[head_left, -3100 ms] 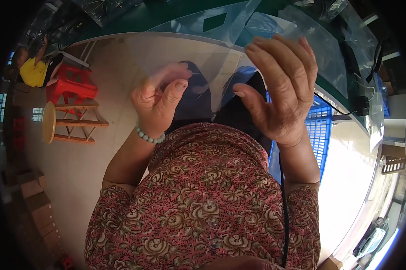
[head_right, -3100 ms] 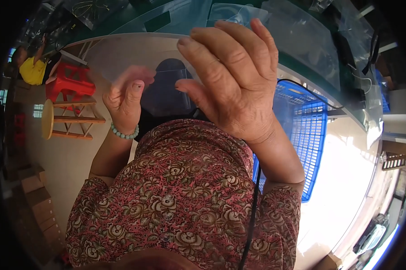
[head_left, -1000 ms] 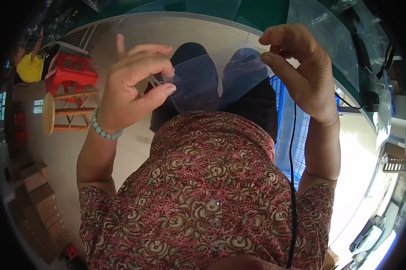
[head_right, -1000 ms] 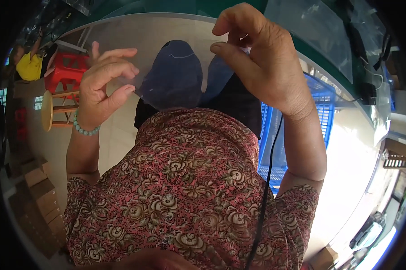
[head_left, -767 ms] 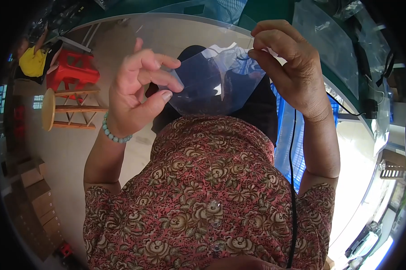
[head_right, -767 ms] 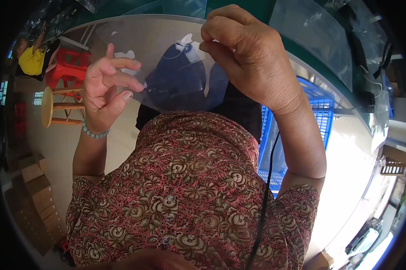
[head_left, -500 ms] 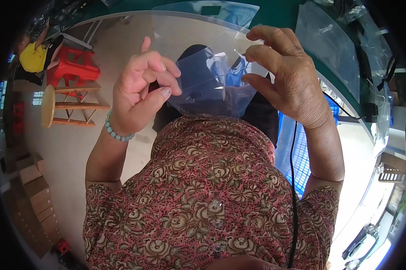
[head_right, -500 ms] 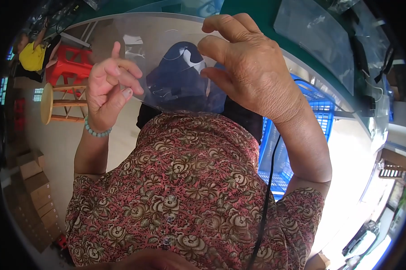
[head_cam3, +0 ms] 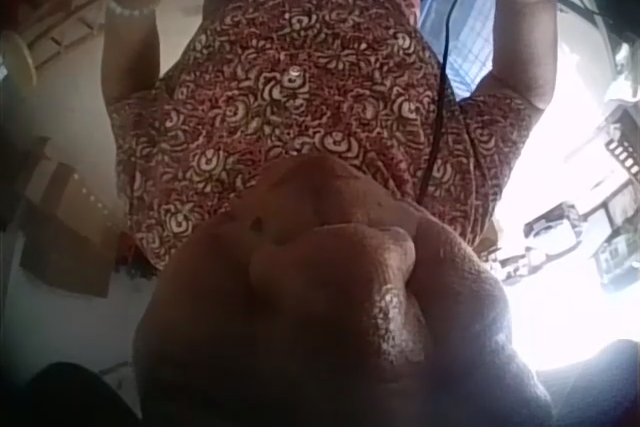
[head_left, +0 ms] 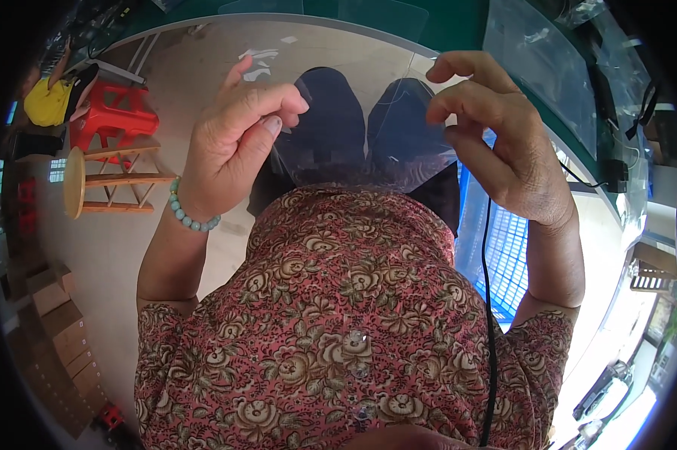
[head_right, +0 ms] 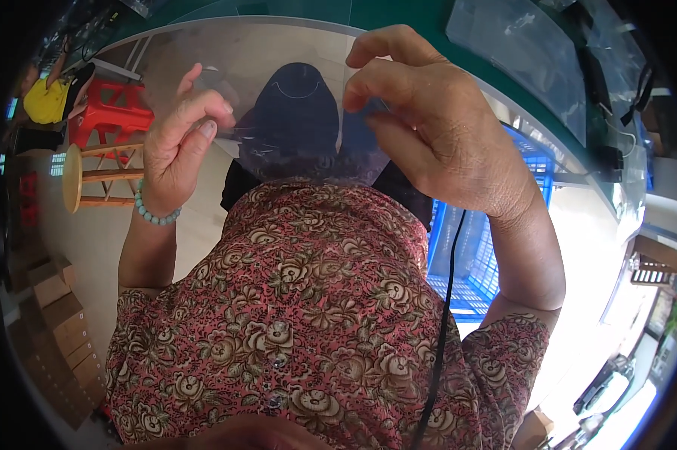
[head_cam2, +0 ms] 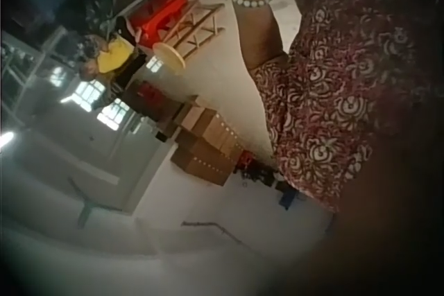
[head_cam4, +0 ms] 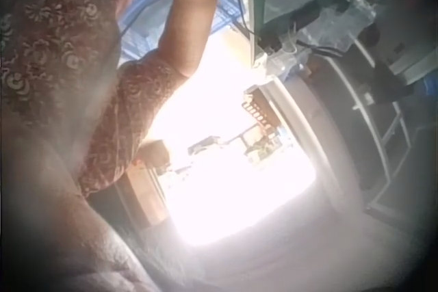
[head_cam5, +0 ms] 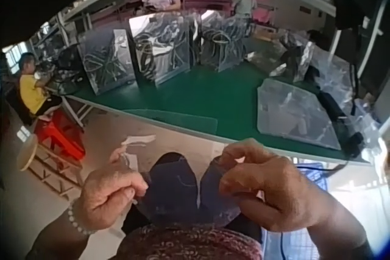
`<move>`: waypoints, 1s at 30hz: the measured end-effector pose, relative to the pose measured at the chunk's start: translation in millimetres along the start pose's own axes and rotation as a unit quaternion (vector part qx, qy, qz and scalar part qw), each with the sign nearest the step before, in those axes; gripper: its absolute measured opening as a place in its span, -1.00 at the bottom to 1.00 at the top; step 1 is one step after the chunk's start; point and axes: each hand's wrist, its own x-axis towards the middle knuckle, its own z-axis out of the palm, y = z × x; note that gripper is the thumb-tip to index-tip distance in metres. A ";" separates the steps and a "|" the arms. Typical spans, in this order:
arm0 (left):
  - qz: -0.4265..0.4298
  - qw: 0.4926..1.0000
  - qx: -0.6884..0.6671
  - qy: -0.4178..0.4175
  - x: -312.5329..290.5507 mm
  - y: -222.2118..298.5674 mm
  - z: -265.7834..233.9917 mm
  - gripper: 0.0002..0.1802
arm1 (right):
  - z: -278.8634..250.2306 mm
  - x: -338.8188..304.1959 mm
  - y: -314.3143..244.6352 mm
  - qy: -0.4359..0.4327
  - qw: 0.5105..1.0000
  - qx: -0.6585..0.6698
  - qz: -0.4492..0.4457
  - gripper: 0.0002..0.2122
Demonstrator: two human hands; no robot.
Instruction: Folding flat plastic sheets into rectangular boxes and placing them in a blue basket.
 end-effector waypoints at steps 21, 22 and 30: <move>0.009 0.985 0.169 -0.027 4.5 30.8 9.6 -0.70 | 38.4 2.7 0.0 0.075 0.953 -0.285 -0.075 -0.71; 0.009 0.985 0.169 -0.027 6.0 31.9 10.0 -0.70 | 37.5 2.6 -1.4 0.075 0.948 -0.299 -0.084 -0.72; 0.085 0.970 0.227 -0.004 23.9 34.4 22.3 -0.66 | 27.0 -3.6 3.1 0.056 0.961 -0.269 -0.044 -0.76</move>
